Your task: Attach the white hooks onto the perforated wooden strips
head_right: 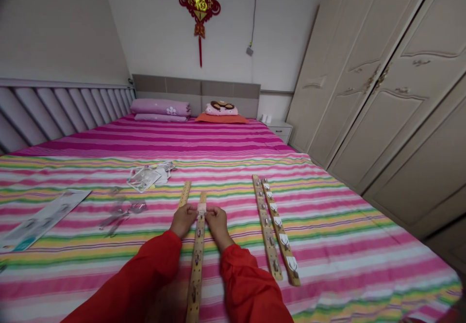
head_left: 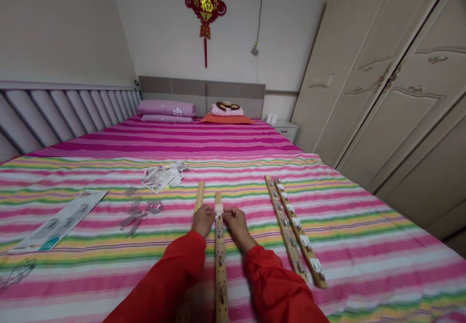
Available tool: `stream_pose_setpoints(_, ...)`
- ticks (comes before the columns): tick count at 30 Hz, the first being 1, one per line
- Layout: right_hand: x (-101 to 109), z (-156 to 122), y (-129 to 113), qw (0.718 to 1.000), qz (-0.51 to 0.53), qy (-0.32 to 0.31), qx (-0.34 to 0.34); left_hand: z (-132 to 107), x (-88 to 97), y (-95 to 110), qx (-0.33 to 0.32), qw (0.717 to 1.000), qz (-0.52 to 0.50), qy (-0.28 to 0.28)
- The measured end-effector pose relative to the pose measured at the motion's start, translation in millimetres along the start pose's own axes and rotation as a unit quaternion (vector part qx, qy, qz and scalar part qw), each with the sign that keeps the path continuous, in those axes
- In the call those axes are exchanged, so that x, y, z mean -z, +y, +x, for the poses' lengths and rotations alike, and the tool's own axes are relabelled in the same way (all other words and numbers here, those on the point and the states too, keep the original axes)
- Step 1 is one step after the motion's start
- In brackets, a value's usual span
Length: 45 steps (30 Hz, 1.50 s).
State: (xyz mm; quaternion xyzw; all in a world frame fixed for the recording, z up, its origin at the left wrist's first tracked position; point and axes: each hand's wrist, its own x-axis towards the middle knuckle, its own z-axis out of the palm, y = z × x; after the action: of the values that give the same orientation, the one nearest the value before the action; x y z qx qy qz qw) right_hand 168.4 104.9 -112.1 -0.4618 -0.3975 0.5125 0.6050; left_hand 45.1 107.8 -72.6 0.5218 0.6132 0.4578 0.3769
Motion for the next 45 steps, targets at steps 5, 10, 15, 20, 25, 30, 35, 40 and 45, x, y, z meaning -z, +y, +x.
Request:
stream_pose_setpoints(5, -1, 4, 8, 1.0, -0.012, 0.009, -0.001, 3, -2.3, -6, -0.001, 0.999, 0.038, -0.003)
stream_pose_setpoints(10, -1, 5, 12, 1.0, -0.02, 0.013, -0.004, 6, -7.1, -10, 0.008, 0.998, 0.062, 0.001)
stream_pose_setpoints(15, 1, 6, 12, 0.999, -0.029, 0.019, -0.004, 9, -9.6, -13, 0.016, 0.996, 0.083, 0.006)
stream_pose_setpoints(20, 2, 7, 15, 0.999, -0.028, 0.022, 0.005, 8, -9.2, -15, 0.017, 0.996, 0.092, 0.002)
stream_pose_setpoints(25, 2, 6, 14, 0.999, -0.046, -0.004, 0.027, 6, -7.1, -13, 0.0, 0.997, 0.077, -0.025)
stream_pose_setpoints(30, 3, 6, 15, 0.991, -0.113, -0.043, 0.053, 7, -6.7, -14, 0.008, 0.996, 0.075, -0.048)
stream_pose_setpoints(35, 6, 7, 22, 0.982, -0.174, -0.038, 0.069, 6, -6.9, -17, 0.0, 0.995, 0.076, -0.058)
stream_pose_setpoints(40, 10, 4, 18, 0.989, -0.122, -0.054, 0.071, -2, -6.3, -12, -0.022, 0.995, 0.073, -0.061)
stream_pose_setpoints(45, 15, 0, 17, 0.999, -0.029, -0.023, 0.012, -3, 9.1, -1, -0.062, 0.993, 0.079, -0.057)
